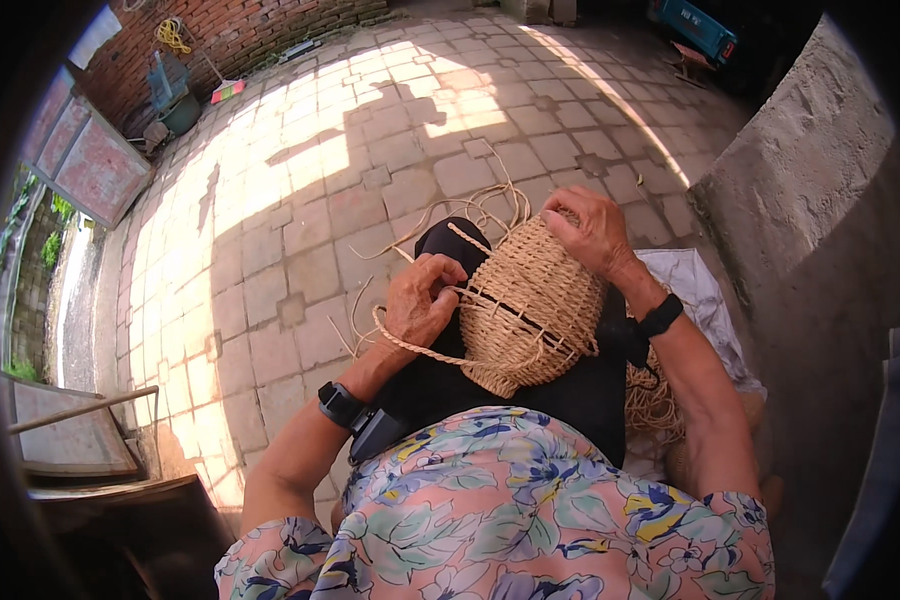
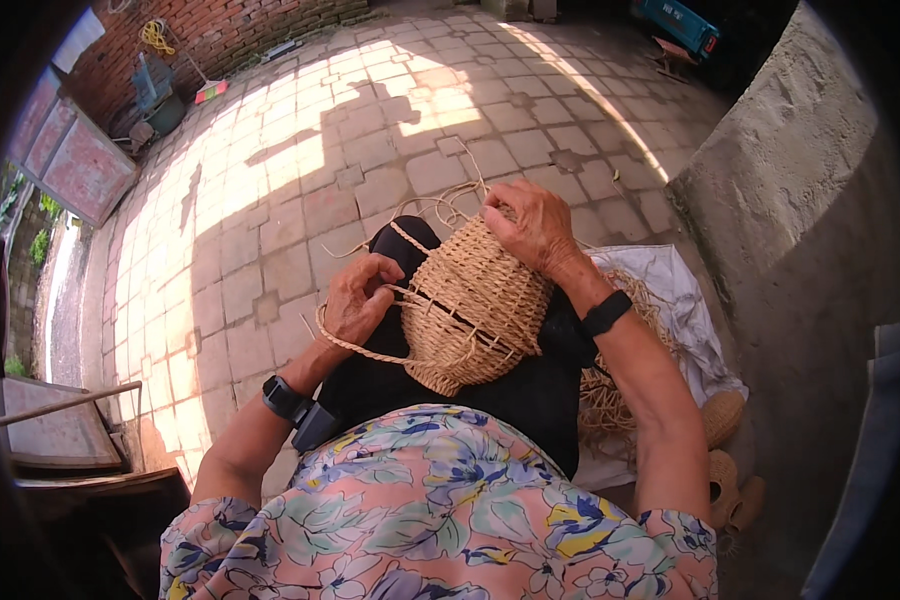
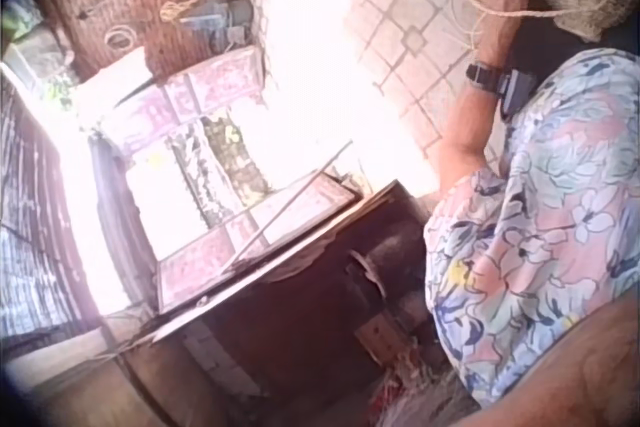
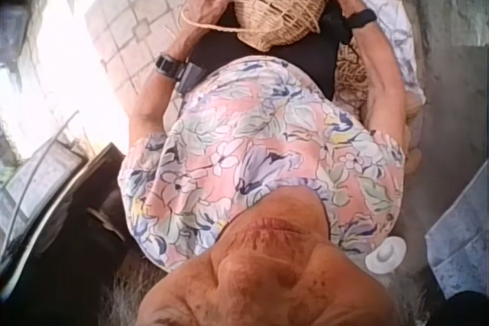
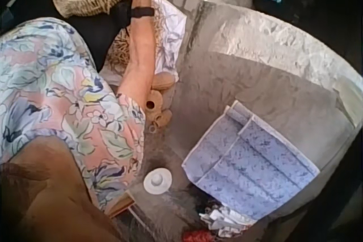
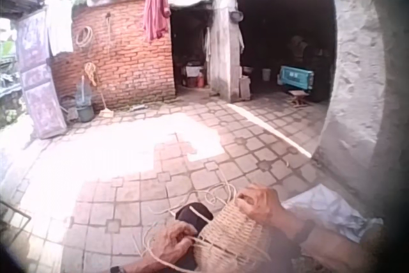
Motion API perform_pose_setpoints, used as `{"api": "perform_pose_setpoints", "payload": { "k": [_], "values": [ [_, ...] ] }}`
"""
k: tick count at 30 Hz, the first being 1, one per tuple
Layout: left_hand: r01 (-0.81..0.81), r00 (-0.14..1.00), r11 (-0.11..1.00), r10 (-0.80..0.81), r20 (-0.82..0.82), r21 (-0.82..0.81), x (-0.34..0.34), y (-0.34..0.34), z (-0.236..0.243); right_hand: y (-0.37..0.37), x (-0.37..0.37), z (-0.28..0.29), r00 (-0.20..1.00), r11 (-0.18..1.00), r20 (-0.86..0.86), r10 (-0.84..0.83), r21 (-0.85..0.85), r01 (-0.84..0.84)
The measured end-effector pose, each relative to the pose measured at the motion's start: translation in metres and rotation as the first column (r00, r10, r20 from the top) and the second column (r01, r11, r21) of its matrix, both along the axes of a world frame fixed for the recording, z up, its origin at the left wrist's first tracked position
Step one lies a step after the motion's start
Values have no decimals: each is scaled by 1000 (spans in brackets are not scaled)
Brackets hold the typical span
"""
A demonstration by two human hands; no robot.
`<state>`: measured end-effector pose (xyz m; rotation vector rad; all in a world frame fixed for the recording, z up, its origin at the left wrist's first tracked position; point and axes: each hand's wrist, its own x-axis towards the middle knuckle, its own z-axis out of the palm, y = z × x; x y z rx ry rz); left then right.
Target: The recorder is weaving a basket or container using thin fibers or straw.
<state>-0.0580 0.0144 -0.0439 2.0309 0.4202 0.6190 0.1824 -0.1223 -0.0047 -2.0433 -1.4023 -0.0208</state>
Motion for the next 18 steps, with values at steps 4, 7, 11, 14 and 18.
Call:
{"api": "perform_pose_setpoints", "payload": {
  "k": [4, 7, 11, 14, 18],
  "values": [
    [149, 987, 936, -162, 15, 318, -4, -1, 18, 2, 3, -3, 999, 999, -17, 30, 42, -29],
    [185, 977, 790, -210, -26, 585, -1, -5, 26, 4, 3, -4, 1000, 998, -10, 29, 49, -29],
    [66, 996, 742, -13, -84, 667, 7, -10, 16, 0, 2, -3, 1000, 999, -17, 25, 40, -24],
    [-52, 939, 815, 237, -251, 577, 5, 16, 9, -1, 3, -4, 999, 998, -34, 19, 61, -17],
    [7, 1000, 820, 6, -20, 572, 6, 14, 18, 0, 4, -4, 1000, 999, -9, 21, 41, -21]
  ]
}}
